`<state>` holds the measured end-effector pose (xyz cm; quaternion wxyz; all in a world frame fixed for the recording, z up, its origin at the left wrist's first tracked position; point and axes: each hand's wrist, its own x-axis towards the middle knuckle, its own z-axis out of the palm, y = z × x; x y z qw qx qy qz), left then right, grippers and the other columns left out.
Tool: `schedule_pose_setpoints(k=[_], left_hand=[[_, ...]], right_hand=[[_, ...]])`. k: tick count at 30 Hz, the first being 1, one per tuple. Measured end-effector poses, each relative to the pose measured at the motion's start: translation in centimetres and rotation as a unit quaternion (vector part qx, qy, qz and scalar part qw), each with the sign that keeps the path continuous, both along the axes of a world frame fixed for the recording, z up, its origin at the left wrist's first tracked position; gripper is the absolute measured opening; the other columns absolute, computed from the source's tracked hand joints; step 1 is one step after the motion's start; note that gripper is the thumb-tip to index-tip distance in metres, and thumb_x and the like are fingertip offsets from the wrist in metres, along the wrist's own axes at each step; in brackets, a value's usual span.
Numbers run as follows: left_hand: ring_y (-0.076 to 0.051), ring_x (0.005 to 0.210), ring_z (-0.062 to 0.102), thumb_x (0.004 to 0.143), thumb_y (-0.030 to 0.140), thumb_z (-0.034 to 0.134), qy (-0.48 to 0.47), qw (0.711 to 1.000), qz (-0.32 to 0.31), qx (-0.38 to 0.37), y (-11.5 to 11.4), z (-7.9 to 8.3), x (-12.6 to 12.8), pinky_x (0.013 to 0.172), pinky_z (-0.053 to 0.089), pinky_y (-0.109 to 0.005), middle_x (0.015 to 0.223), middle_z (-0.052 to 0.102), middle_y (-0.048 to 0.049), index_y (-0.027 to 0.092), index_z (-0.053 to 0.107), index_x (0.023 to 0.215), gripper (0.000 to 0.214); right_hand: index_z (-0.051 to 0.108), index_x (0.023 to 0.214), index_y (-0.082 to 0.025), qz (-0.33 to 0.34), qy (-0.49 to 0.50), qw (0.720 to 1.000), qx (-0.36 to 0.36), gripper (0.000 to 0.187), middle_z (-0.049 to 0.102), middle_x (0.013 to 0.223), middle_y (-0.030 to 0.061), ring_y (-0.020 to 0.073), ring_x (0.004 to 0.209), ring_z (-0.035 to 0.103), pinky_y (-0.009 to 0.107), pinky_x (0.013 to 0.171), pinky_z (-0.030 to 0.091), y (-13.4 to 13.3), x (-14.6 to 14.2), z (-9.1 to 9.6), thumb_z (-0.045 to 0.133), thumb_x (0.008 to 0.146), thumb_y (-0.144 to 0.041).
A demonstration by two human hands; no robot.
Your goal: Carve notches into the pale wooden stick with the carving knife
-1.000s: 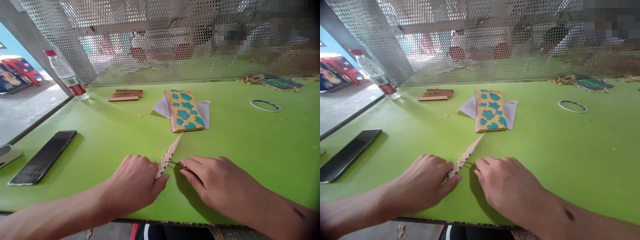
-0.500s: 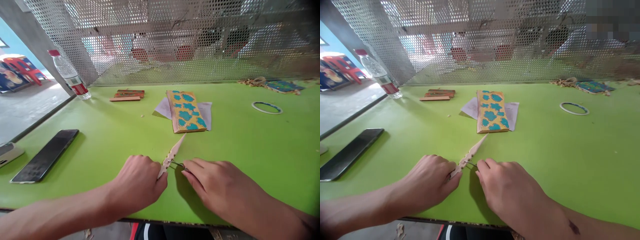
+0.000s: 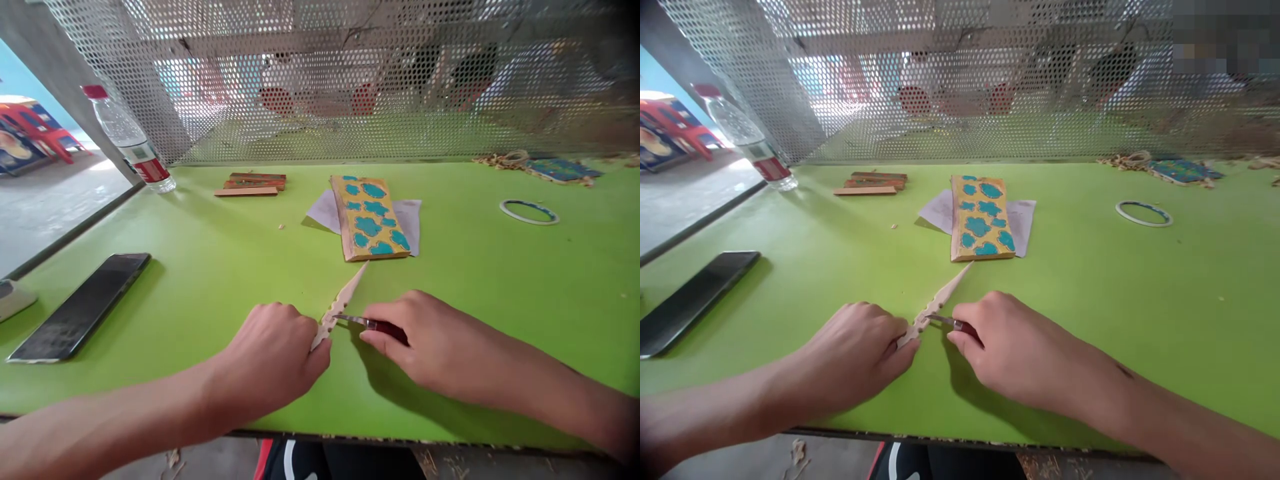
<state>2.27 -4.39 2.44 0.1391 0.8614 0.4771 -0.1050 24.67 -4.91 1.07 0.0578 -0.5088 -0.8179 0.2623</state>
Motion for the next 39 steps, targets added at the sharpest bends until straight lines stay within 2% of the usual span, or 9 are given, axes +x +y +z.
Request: schedule_pose_setpoints(k=[8, 12, 14, 21, 28, 31, 34, 37, 39], left_hand=[[-0.017, 0.047, 0.049, 0.100, 0.036, 0.035, 0.018, 1.000, -0.003, 0.002, 0.0, 0.0, 0.0, 0.053, 0.017, -0.033, 0.056, 0.060, -0.0066, 0.018, 0.059, 0.061, 0.049], [-0.017, 0.049, 0.051, 0.101, 0.036, 0.034, 0.018, 1.000, -0.007, -0.003, 0.0, 0.0, 0.0, 0.053, 0.017, -0.033, 0.058, 0.061, -0.0073, 0.018, 0.061, 0.063, 0.050], [-0.018, 0.050, 0.053, 0.102, 0.037, 0.034, 0.018, 1.000, -0.009, -0.004, 0.0, 0.0, 0.0, 0.054, 0.017, -0.033, 0.058, 0.062, -0.0076, 0.018, 0.060, 0.063, 0.050], [-0.016, 0.049, 0.045, 0.100, 0.037, 0.033, 0.019, 1.000, -0.001, -0.011, -0.1, 0.0, 0.1, 0.054, 0.018, -0.033, 0.058, 0.059, -0.0069, 0.018, 0.057, 0.062, 0.049], [-0.012, 0.049, 0.018, 0.099, 0.040, 0.033, 0.014, 0.999, 0.013, -0.028, 0.2, -0.3, -0.1, 0.055, 0.016, -0.033, 0.055, 0.047, -0.0020, 0.019, 0.044, 0.061, 0.045], [-0.012, 0.049, 0.016, 0.099, 0.040, 0.033, 0.002, 1.000, 0.015, -0.027, 0.1, -0.3, -0.1, 0.055, 0.016, -0.034, 0.054, 0.040, -0.0002, 0.019, 0.039, 0.061, 0.044], [-0.012, 0.047, 0.016, 0.098, 0.040, 0.037, -0.010, 0.999, 0.020, -0.028, 0.2, -0.3, -0.4, 0.054, 0.016, -0.034, 0.052, 0.033, 0.0012, 0.019, 0.036, 0.060, 0.043], [-0.012, 0.049, 0.021, 0.095, 0.039, 0.045, -0.036, 0.999, 0.012, -0.028, 0.8, -0.4, -0.8, 0.054, 0.017, -0.033, 0.053, 0.037, 0.0016, 0.019, 0.038, 0.062, 0.039], [-0.012, 0.052, 0.028, 0.094, 0.037, 0.049, -0.073, 0.997, -0.006, -0.013, 1.3, -0.6, -1.3, 0.055, 0.018, -0.032, 0.059, 0.044, 0.0012, 0.020, 0.043, 0.066, 0.034]], right_hand=[[0.046, 0.065, -0.021, 0.027, 0.043, 0.993, -0.111, 0.035, 0.042, 0.057, -0.0056, 0.0105, 0.050, 0.035, 0.025, 0.046, 0.026, 2.5, 0.5, 0.8, 0.056, 0.095, -0.035], [0.050, 0.067, -0.022, 0.034, 0.062, 0.964, -0.255, 0.032, 0.046, 0.049, -0.0061, 0.0108, 0.041, 0.042, 0.024, 0.042, 0.032, 4.1, 0.8, 1.2, 0.055, 0.095, -0.036], [0.052, 0.067, -0.022, 0.041, 0.069, 0.950, -0.300, 0.032, 0.047, 0.046, -0.0063, 0.0108, 0.038, 0.043, 0.023, 0.040, 0.033, 4.7, 1.0, 1.2, 0.056, 0.095, -0.038], [0.055, 0.069, -0.021, 0.051, 0.099, 0.931, -0.348, 0.034, 0.048, 0.048, -0.0059, 0.0093, 0.037, 0.040, 0.022, 0.038, 0.031, 5.6, 1.7, 0.7, 0.057, 0.095, -0.042], [0.056, 0.068, -0.020, 0.074, 0.107, 0.920, -0.370, 0.037, 0.051, 0.048, -0.0054, 0.0094, 0.038, 0.043, 0.022, 0.038, 0.033, 5.8, 1.4, 0.4, 0.063, 0.093, -0.046], [0.054, 0.067, -0.020, 0.061, 0.119, 0.927, -0.350, 0.036, 0.051, 0.048, -0.0061, 0.0087, 0.039, 0.042, 0.022, 0.040, 0.033, 5.4, 1.1, 0.9, 0.062, 0.094, -0.042], [0.052, 0.069, -0.021, 0.025, 0.124, 0.950, -0.284, 0.036, 0.050, 0.053, -0.0060, 0.0092, 0.043, 0.044, 0.024, 0.044, 0.033, 4.4, 0.9, 1.5, 0.059, 0.096, -0.043], [0.059, 0.074, -0.020, -0.008, 0.099, 0.987, -0.125, 0.033, 0.053, 0.062, -0.0037, 0.0118, 0.054, 0.046, 0.027, 0.051, 0.032, 3.4, 0.8, 1.5, 0.058, 0.097, -0.044], [0.063, 0.079, -0.020, -0.032, 0.090, 0.995, 0.005, 0.029, 0.056, 0.066, -0.0022, 0.0134, 0.059, 0.046, 0.028, 0.055, 0.032, 2.9, 0.8, 1.0, 0.057, 0.098, -0.042]])
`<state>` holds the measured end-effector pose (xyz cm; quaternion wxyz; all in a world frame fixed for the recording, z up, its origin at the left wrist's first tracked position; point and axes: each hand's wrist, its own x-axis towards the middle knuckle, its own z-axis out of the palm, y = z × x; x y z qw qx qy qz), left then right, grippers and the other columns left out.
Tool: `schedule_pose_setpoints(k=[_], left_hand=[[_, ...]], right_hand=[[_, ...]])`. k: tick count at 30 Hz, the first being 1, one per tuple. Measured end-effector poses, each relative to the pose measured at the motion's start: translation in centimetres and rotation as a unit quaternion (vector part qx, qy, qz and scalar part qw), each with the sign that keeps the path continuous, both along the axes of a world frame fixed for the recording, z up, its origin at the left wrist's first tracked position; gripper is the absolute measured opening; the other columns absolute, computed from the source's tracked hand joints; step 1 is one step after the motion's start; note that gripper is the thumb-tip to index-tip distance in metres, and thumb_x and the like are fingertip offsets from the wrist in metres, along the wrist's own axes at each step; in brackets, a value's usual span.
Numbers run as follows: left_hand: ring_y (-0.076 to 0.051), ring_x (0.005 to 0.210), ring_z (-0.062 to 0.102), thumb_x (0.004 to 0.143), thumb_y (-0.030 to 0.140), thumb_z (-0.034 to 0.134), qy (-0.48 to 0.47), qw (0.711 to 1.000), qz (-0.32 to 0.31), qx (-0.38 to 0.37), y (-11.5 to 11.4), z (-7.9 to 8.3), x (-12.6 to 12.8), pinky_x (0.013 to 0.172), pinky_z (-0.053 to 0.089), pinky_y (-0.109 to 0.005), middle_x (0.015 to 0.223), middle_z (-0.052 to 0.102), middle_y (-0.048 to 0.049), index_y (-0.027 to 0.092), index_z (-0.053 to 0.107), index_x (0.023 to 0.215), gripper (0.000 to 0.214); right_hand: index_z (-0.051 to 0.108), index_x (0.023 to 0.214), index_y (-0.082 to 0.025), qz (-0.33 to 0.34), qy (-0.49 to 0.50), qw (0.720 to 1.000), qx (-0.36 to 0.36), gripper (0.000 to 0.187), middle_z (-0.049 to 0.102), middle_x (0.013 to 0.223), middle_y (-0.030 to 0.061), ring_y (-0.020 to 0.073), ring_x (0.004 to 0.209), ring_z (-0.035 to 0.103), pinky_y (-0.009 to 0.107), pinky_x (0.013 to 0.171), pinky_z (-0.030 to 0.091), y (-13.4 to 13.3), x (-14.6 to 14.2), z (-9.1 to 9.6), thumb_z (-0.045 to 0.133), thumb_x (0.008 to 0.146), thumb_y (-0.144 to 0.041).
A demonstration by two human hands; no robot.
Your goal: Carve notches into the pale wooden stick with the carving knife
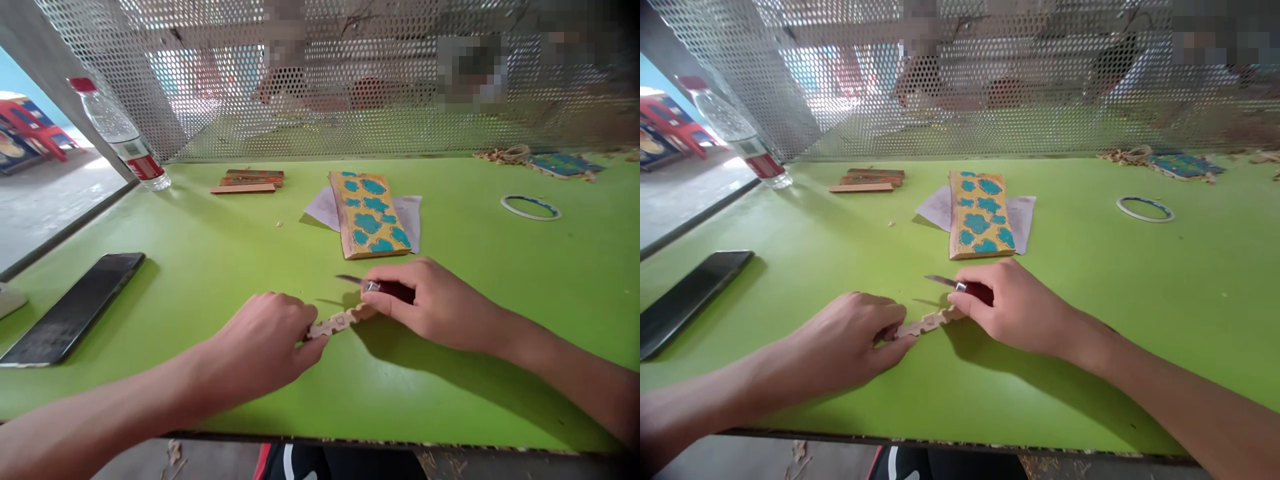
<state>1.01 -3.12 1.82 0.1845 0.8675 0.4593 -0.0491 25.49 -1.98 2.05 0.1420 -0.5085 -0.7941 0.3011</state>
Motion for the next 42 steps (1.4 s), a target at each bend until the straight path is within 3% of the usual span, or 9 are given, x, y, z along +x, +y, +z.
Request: schedule_pose_setpoints(k=[3, 8, 10, 13, 15, 16, 23, 33, 42], left_hand=[[-0.012, 0.056, 0.035, 0.095, 0.034, 0.054, -0.066, 0.997, -0.022, 0.020, 0.8, -0.3, -0.6, 0.056, 0.022, -0.029, 0.068, 0.051, 0.0012, 0.019, 0.049, 0.072, 0.028], [-0.010, 0.058, 0.040, 0.096, 0.040, 0.059, -0.161, 0.987, 0.004, 0.013, 1.8, -0.6, -1.0, 0.057, 0.028, -0.026, 0.065, 0.051, 0.0019, 0.017, 0.053, 0.068, 0.037], [-0.010, 0.057, 0.045, 0.095, 0.046, 0.061, -0.204, 0.974, 0.068, -0.072, 2.1, -0.6, -0.8, 0.054, 0.033, -0.024, 0.063, 0.052, 0.0022, 0.018, 0.059, 0.072, 0.037], [-0.012, 0.053, 0.057, 0.093, 0.052, 0.061, -0.300, 0.904, 0.156, -0.261, 2.4, -0.6, -0.5, 0.047, 0.043, -0.022, 0.069, 0.060, 0.0017, 0.017, 0.062, 0.091, 0.035], [-0.012, 0.051, 0.061, 0.092, 0.049, 0.062, -0.347, 0.865, 0.176, -0.317, 2.6, -0.6, -0.3, 0.042, 0.045, -0.022, 0.071, 0.062, 0.0012, 0.017, 0.059, 0.090, 0.032], [-0.012, 0.050, 0.061, 0.092, 0.046, 0.062, -0.358, 0.859, 0.180, -0.318, 2.6, -0.6, -0.3, 0.041, 0.045, -0.021, 0.069, 0.061, 0.0014, 0.017, 0.058, 0.086, 0.030], [-0.009, 0.041, 0.051, 0.089, 0.034, 0.060, -0.349, 0.866, 0.187, -0.307, 3.2, -0.3, -0.8, 0.040, 0.040, -0.019, 0.050, 0.058, 0.0017, 0.017, 0.055, 0.074, 0.023], [-0.008, 0.038, 0.047, 0.088, 0.033, 0.059, -0.327, 0.874, 0.198, -0.300, 3.1, -0.7, -0.8, 0.039, 0.039, -0.019, 0.051, 0.062, 0.0014, 0.018, 0.056, 0.074, 0.022], [-0.007, 0.034, 0.043, 0.091, 0.037, 0.058, -0.286, 0.895, 0.236, -0.247, 2.7, -0.6, 0.0, 0.035, 0.036, -0.017, 0.045, 0.055, 0.0048, 0.018, 0.058, 0.074, 0.026]], right_hand=[[0.063, 0.082, -0.021, -0.005, -0.005, 0.998, 0.070, 0.027, 0.059, 0.065, -0.0024, 0.0135, 0.058, 0.045, 0.028, 0.054, 0.033, -0.4, 0.0, -0.9, 0.054, 0.100, -0.038], [0.064, 0.081, -0.023, -0.028, -0.015, 0.999, 0.041, 0.032, 0.062, 0.066, -0.0026, 0.0136, 0.057, 0.046, 0.028, 0.051, 0.032, -1.2, 0.0, -1.3, 0.051, 0.102, -0.043], [0.065, 0.083, -0.023, -0.033, -0.006, 0.999, 0.024, 0.033, 0.064, 0.069, -0.0028, 0.0134, 0.058, 0.048, 0.028, 0.052, 0.033, -1.6, -0.1, -1.0, 0.050, 0.102, -0.044], [0.063, 0.080, -0.023, -0.012, 0.009, 1.000, -0.022, 0.036, 0.061, 0.065, -0.0039, 0.0130, 0.056, 0.046, 0.028, 0.051, 0.032, -2.1, -0.5, -0.6, 0.047, 0.104, -0.046], [0.064, 0.082, -0.024, -0.004, 0.009, 0.999, -0.045, 0.035, 0.061, 0.065, -0.0038, 0.0132, 0.056, 0.046, 0.028, 0.050, 0.031, -2.4, -0.7, -0.4, 0.047, 0.103, -0.046], [0.064, 0.084, -0.024, -0.006, 0.005, 0.999, -0.047, 0.033, 0.061, 0.065, -0.0036, 0.0134, 0.056, 0.046, 0.028, 0.049, 0.031, -2.5, -0.7, -0.4, 0.047, 0.103, -0.046], [0.058, 0.079, -0.024, 0.018, -0.054, 0.998, 0.032, 0.031, 0.059, 0.064, -0.0031, 0.0134, 0.055, 0.045, 0.029, 0.052, 0.030, -3.4, -0.2, -0.9, 0.049, 0.103, -0.041], [0.051, 0.073, -0.023, 0.029, -0.080, 0.996, 0.029, 0.033, 0.060, 0.065, -0.0025, 0.0132, 0.055, 0.047, 0.031, 0.055, 0.029, -3.5, -0.3, -0.9, 0.048, 0.103, -0.036], [0.059, 0.076, -0.024, 0.060, -0.176, 0.976, 0.112, 0.021, 0.062, 0.064, 0.0017, 0.0180, 0.049, 0.047, 0.034, 0.052, 0.020, -3.8, -1.8, 0.0, 0.051, 0.093, -0.017]])
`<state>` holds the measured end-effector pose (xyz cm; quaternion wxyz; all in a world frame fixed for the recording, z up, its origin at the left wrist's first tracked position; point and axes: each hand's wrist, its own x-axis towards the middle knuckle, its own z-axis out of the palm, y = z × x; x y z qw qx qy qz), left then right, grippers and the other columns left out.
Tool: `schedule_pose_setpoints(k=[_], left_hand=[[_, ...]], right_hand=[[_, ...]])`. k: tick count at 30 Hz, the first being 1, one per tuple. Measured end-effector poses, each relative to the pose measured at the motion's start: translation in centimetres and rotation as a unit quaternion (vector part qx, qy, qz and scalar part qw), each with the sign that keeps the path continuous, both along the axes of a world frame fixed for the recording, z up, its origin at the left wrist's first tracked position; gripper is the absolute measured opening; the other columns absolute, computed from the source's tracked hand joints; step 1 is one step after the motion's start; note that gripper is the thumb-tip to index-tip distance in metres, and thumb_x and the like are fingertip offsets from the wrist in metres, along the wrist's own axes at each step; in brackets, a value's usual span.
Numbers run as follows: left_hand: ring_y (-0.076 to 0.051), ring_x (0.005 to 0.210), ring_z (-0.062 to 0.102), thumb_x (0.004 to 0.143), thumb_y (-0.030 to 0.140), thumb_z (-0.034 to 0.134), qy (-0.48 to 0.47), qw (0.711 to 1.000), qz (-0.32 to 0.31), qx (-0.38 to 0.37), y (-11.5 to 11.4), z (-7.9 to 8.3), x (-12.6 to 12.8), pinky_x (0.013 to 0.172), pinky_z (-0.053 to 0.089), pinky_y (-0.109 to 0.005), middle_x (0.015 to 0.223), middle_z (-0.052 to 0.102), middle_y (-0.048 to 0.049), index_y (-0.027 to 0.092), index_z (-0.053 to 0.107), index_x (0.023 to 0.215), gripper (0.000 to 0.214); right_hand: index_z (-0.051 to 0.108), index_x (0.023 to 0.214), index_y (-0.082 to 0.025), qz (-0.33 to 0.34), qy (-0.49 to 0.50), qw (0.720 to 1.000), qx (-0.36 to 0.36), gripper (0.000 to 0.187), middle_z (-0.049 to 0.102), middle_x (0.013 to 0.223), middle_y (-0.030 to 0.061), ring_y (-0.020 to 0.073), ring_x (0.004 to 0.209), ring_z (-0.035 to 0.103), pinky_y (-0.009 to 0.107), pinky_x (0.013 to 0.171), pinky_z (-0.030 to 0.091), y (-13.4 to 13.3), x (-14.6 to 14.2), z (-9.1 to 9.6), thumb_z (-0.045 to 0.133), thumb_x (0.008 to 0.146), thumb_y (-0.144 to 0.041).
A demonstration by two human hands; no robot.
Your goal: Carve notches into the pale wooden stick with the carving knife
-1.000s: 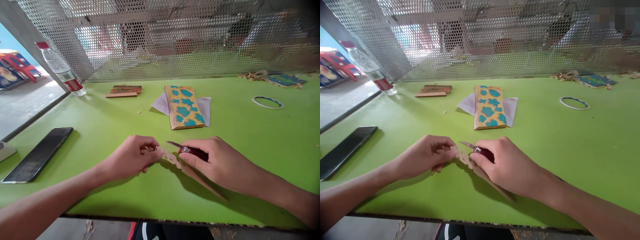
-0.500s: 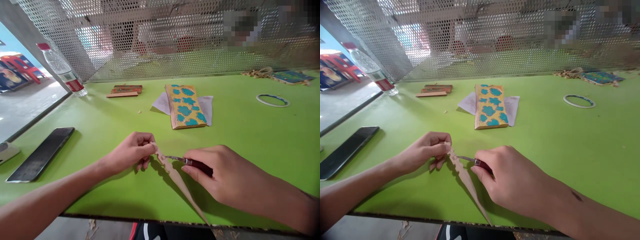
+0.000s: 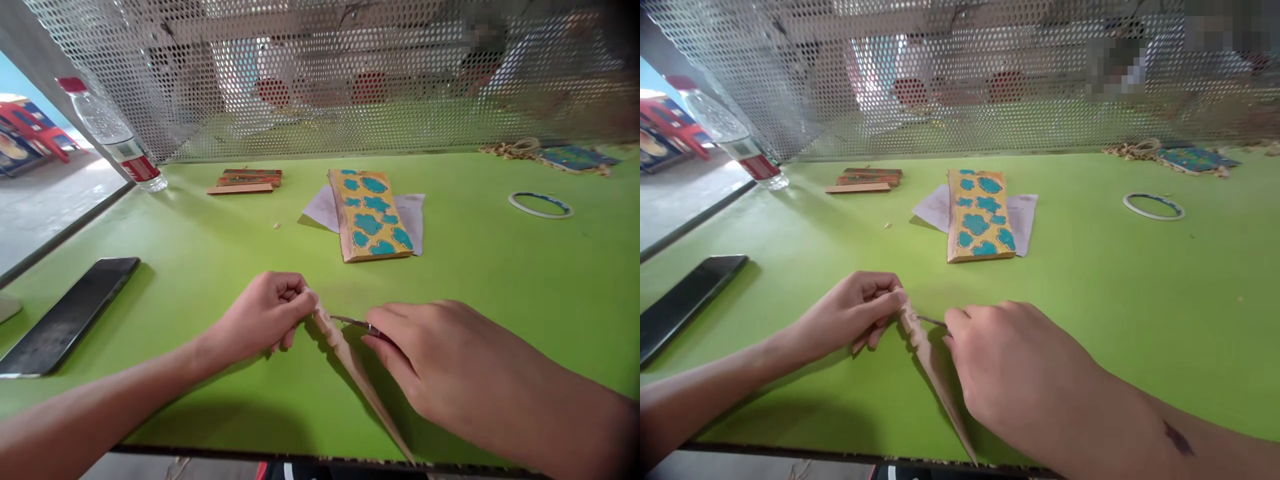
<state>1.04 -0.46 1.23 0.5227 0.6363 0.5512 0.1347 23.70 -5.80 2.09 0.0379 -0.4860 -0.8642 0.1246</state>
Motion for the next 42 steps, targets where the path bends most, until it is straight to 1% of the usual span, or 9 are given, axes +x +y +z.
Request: schedule_pose_setpoints(k=[3, 7, 12, 17, 24, 27, 30, 33, 42], left_hand=[[-0.007, 0.035, 0.040, 0.088, 0.034, 0.062, 0.003, 1.000, 0.000, -0.005, 0.2, 0.0, -0.1, 0.036, 0.036, -0.016, 0.043, 0.052, 0.0063, 0.017, 0.061, 0.076, 0.021], [-0.007, 0.033, 0.040, 0.088, 0.036, 0.063, -0.004, 0.999, -0.011, -0.053, 0.5, 0.0, -0.6, 0.035, 0.037, -0.017, 0.045, 0.055, 0.0058, 0.016, 0.063, 0.080, 0.021], [-0.009, 0.035, 0.045, 0.088, 0.037, 0.063, -0.024, 0.997, -0.021, -0.074, 0.8, 0.1, -0.6, 0.035, 0.040, -0.017, 0.046, 0.057, 0.0043, 0.016, 0.064, 0.081, 0.023], [-0.009, 0.035, 0.047, 0.089, 0.039, 0.065, -0.027, 0.995, -0.019, -0.094, 1.1, 0.1, -0.6, 0.036, 0.041, -0.017, 0.047, 0.056, 0.0045, 0.016, 0.064, 0.082, 0.025], [-0.009, 0.034, 0.048, 0.089, 0.044, 0.067, -0.052, 0.993, -0.024, -0.101, 1.1, 0.0, -0.9, 0.035, 0.040, -0.017, 0.047, 0.058, 0.0030, 0.015, 0.066, 0.080, 0.031], [-0.008, 0.034, 0.048, 0.092, 0.046, 0.064, -0.046, 0.993, -0.042, -0.102, 1.3, 0.0, -1.1, 0.036, 0.040, -0.016, 0.047, 0.059, 0.0022, 0.015, 0.066, 0.082, 0.032], [-0.008, 0.033, 0.047, 0.092, 0.042, 0.063, -0.025, 0.993, -0.043, -0.104, 1.3, 0.0, -1.2, 0.035, 0.039, -0.016, 0.047, 0.059, 0.0028, 0.016, 0.063, 0.081, 0.029], [-0.008, 0.033, 0.048, 0.090, 0.038, 0.064, -0.026, 0.994, -0.029, -0.101, 1.1, -0.1, -1.1, 0.035, 0.038, -0.016, 0.047, 0.061, 0.0025, 0.016, 0.060, 0.080, 0.024], [-0.007, 0.035, 0.050, 0.091, 0.038, 0.066, -0.147, 0.987, 0.043, -0.040, -0.2, -0.7, -0.1, 0.034, 0.039, -0.015, 0.051, 0.063, 0.0016, 0.015, 0.059, 0.080, 0.027]], right_hand=[[0.060, 0.074, -0.024, -0.003, 0.001, 1.000, -0.016, 0.020, 0.063, 0.063, 0.0021, 0.0181, 0.048, 0.048, 0.034, 0.051, 0.020, 0.4, -0.2, 0.2, 0.053, 0.091, -0.014], [0.060, 0.071, -0.023, -0.041, 0.067, 0.986, -0.146, 0.033, 0.059, 0.057, -0.0005, 0.0132, 0.044, 0.044, 0.031, 0.046, 0.023, 1.6, 0.8, -0.1, 0.050, 0.101, -0.034], [0.063, 0.074, -0.021, -0.045, 0.158, 0.945, -0.284, 0.034, 0.059, 0.063, -0.0012, 0.0114, 0.050, 0.042, 0.027, 0.047, 0.026, 3.7, 2.0, -0.6, 0.056, 0.099, -0.043], [0.057, 0.075, -0.020, -0.058, 0.183, 0.881, -0.433, 0.035, 0.052, 0.061, -0.0035, 0.0091, 0.048, 0.041, 0.022, 0.042, 0.026, 5.3, 2.0, -0.4, 0.056, 0.098, -0.045], [0.054, 0.075, -0.020, -0.045, 0.210, 0.834, -0.508, 0.031, 0.055, 0.061, -0.0041, 0.0073, 0.044, 0.045, 0.017, 0.039, 0.034, 6.0, 1.9, -0.2, 0.058, 0.097, -0.042], [0.057, 0.076, -0.020, -0.049, 0.206, 0.855, -0.474, 0.032, 0.056, 0.062, -0.0038, 0.0086, 0.046, 0.045, 0.020, 0.041, 0.033, 5.5, 2.0, -0.4, 0.059, 0.096, -0.044], [0.063, 0.074, -0.021, -0.056, 0.186, 0.917, -0.348, 0.034, 0.059, 0.062, -0.0018, 0.0114, 0.049, 0.046, 0.025, 0.044, 0.030, 4.3, 2.0, -0.8, 0.059, 0.096, -0.047], [0.066, 0.075, -0.022, -0.052, 0.159, 0.956, -0.242, 0.034, 0.061, 0.059, -0.0001, 0.0139, 0.050, 0.047, 0.029, 0.047, 0.028, 3.1, 1.8, -0.9, 0.056, 0.099, -0.043], [0.062, 0.080, -0.024, 0.034, 0.034, 0.999, 0.010, 0.026, 0.064, 0.067, 0.0019, 0.0176, 0.050, 0.054, 0.037, 0.051, 0.024, 1.0, 0.8, -0.7, 0.045, 0.100, -0.023]])
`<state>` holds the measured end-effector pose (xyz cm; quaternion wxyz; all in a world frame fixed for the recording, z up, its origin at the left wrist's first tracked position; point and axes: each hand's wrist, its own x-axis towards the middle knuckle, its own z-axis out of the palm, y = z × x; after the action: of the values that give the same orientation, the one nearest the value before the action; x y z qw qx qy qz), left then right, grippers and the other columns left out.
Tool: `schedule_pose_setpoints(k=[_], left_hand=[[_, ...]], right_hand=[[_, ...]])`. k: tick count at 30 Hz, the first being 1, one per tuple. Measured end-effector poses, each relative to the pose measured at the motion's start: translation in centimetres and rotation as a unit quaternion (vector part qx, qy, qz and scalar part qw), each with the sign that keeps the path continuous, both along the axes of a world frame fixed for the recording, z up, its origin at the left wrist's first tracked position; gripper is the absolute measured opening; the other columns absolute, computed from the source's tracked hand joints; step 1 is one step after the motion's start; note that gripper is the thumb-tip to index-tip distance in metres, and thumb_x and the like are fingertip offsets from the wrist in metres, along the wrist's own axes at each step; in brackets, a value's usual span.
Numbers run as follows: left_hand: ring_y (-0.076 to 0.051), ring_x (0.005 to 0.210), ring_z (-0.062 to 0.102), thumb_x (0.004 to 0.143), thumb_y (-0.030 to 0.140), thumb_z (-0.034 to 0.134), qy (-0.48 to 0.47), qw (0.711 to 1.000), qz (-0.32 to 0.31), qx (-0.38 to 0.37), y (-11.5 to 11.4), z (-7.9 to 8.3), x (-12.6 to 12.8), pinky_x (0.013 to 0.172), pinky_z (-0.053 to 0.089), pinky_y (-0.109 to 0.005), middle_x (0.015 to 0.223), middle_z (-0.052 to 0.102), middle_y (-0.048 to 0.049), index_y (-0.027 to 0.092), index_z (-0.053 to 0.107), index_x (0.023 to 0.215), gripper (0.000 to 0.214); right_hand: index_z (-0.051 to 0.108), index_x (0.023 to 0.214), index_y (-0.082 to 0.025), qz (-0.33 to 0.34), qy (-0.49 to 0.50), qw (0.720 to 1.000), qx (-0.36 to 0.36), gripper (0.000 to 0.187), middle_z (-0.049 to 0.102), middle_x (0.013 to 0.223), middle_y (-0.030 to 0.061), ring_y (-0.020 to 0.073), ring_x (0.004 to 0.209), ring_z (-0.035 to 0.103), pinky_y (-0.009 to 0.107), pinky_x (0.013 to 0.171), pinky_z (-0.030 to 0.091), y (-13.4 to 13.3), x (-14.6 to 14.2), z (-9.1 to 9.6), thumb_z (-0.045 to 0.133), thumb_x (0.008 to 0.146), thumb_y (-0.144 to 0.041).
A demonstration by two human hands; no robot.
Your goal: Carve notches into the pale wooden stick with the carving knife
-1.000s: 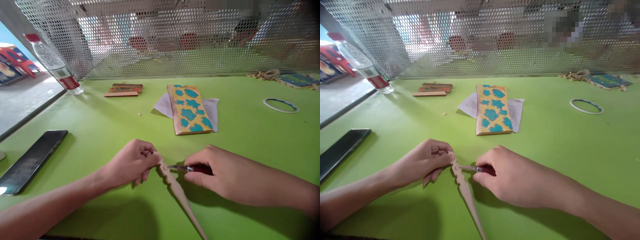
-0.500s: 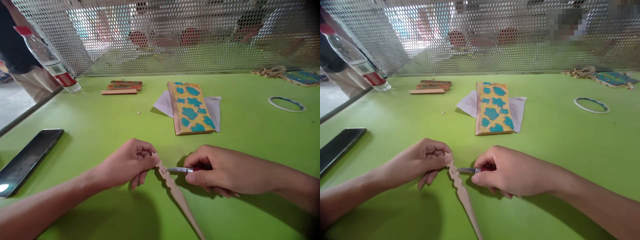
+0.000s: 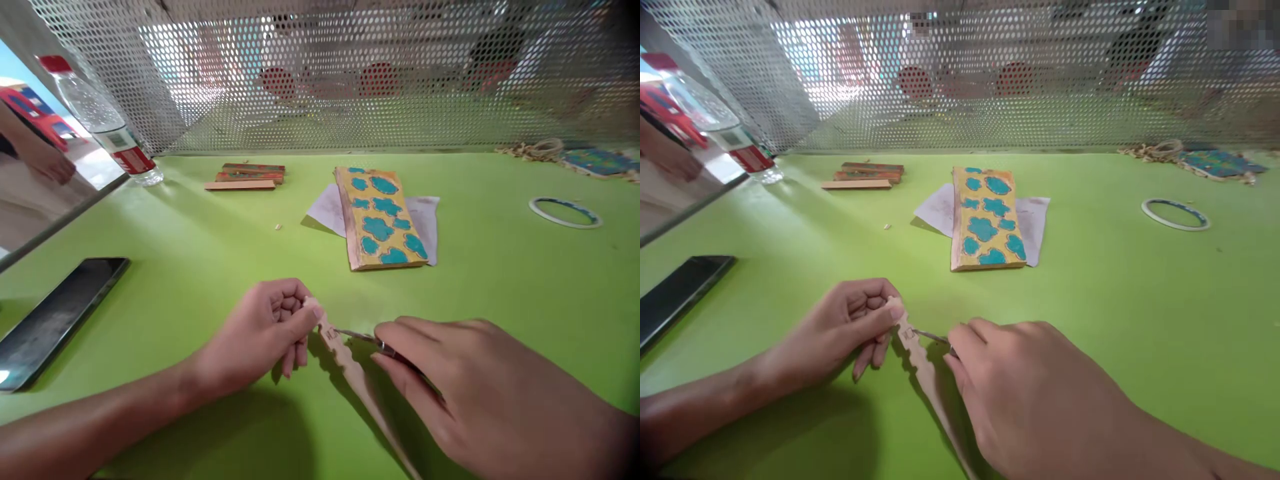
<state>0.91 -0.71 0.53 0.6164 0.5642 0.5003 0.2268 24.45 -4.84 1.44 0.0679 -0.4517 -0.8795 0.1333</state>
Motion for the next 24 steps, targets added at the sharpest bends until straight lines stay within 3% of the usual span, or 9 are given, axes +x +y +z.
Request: schedule_pose_setpoints(k=[6, 10, 14, 18, 21, 24], left_hand=[[-0.007, 0.039, 0.051, 0.086, 0.028, 0.073, -0.034, 0.998, 0.037, 0.024, -1.5, 0.6, 0.5, 0.037, 0.044, -0.014, 0.051, 0.061, 0.0039, 0.015, 0.060, 0.079, 0.019], [-0.006, 0.036, 0.048, 0.085, 0.027, 0.073, -0.031, 0.998, 0.047, 0.014, -2.0, 0.6, 0.6, 0.035, 0.042, -0.013, 0.049, 0.060, 0.0043, 0.014, 0.061, 0.078, 0.019], [-0.005, 0.033, 0.046, 0.089, 0.031, 0.070, -0.030, 0.999, 0.034, -0.007, -1.6, 0.1, 0.6, 0.034, 0.037, -0.012, 0.049, 0.061, 0.0028, 0.014, 0.059, 0.078, 0.023], [-0.006, 0.034, 0.047, 0.090, 0.034, 0.069, -0.030, 0.999, 0.016, -0.010, -0.9, -0.3, 0.6, 0.034, 0.038, -0.013, 0.050, 0.062, 0.0011, 0.013, 0.058, 0.078, 0.027], [-0.007, 0.036, 0.050, 0.087, 0.037, 0.073, -0.031, 0.999, 0.010, -0.011, -0.7, -0.4, 0.6, 0.035, 0.041, -0.015, 0.051, 0.063, 0.0003, 0.013, 0.058, 0.079, 0.030], [-0.008, 0.037, 0.052, 0.085, 0.040, 0.076, -0.033, 0.999, 0.006, -0.014, -0.6, -0.4, 0.4, 0.036, 0.043, -0.016, 0.051, 0.063, -0.0002, 0.013, 0.059, 0.079, 0.032]], right_hand=[[0.064, 0.093, -0.023, 0.028, -0.039, 0.989, 0.139, 0.018, 0.073, 0.083, 0.0068, 0.0177, 0.045, 0.050, 0.039, 0.047, 0.021, -2.3, 0.7, -1.0, 0.049, 0.089, -0.014], [0.062, 0.085, -0.025, 0.012, -0.041, 0.992, 0.119, 0.017, 0.070, 0.073, 0.0057, 0.0191, 0.043, 0.049, 0.039, 0.046, 0.017, -3.1, 0.5, -0.6, 0.048, 0.090, -0.016], [0.060, 0.077, -0.026, -0.036, -0.017, 0.998, -0.058, 0.028, 0.063, 0.061, 0.0013, 0.0172, 0.045, 0.052, 0.035, 0.046, 0.022, -1.4, 0.5, 0.7, 0.045, 0.100, -0.029], [0.059, 0.073, -0.023, -0.070, 0.038, 0.969, -0.234, 0.038, 0.059, 0.062, -0.0013, 0.0130, 0.051, 0.048, 0.029, 0.049, 0.028, 1.7, 1.4, 1.4, 0.049, 0.102, -0.045], [0.058, 0.075, -0.021, -0.063, 0.078, 0.936, -0.339, 0.037, 0.053, 0.064, -0.0036, 0.0109, 0.053, 0.043, 0.026, 0.048, 0.029, 3.5, 2.0, 1.4, 0.057, 0.098, -0.050], [0.055, 0.073, -0.020, -0.051, 0.119, 0.881, -0.456, 0.037, 0.049, 0.058, -0.0056, 0.0089, 0.047, 0.044, 0.022, 0.044, 0.032, 4.8, 2.0, 1.1, 0.064, 0.094, -0.050]])
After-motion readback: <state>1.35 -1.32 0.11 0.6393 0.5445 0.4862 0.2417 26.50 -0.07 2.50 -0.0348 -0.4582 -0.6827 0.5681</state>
